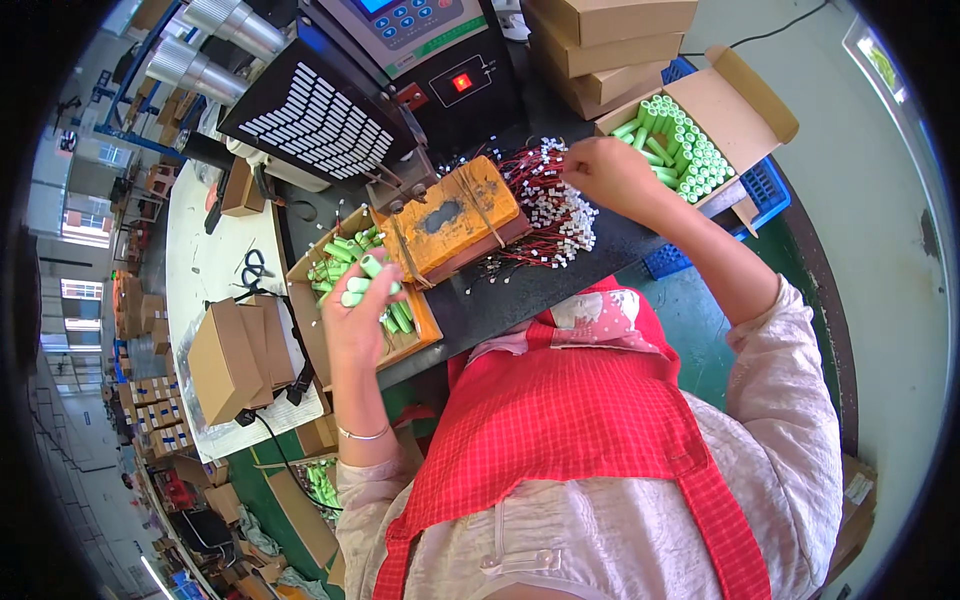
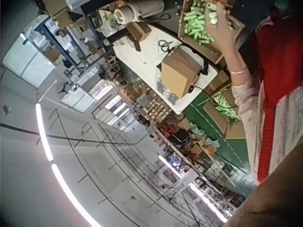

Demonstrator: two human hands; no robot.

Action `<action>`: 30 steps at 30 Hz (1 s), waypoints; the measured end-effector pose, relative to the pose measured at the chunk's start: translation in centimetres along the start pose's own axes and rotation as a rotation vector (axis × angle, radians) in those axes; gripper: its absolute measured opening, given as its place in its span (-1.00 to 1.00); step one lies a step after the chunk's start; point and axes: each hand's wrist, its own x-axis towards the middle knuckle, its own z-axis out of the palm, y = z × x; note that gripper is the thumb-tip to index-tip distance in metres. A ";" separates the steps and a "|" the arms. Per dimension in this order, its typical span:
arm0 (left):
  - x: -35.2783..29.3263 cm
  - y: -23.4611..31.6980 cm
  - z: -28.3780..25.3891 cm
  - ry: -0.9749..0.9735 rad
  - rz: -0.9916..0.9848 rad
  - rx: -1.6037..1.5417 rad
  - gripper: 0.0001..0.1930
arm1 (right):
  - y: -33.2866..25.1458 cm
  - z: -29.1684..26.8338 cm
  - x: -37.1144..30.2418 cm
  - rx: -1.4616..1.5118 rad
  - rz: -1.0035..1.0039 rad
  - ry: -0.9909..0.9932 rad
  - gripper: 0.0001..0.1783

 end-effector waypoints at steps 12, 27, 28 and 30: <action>0.8 -1.4 6.8 -0.046 -0.172 -0.495 -0.66 | -5.3 -0.4 -5.6 0.664 0.092 -0.237 -0.87; 3.4 -1.3 4.6 0.059 0.439 0.457 -0.75 | -9.5 3.0 0.7 0.950 0.279 -0.220 -0.80; 3.6 -1.6 4.7 0.065 0.431 0.456 -0.75 | -9.5 2.9 1.0 0.955 0.297 -0.248 -0.81; 4.1 -1.7 4.7 0.073 0.420 0.453 -0.75 | -9.3 3.2 1.5 0.958 0.282 -0.246 -0.80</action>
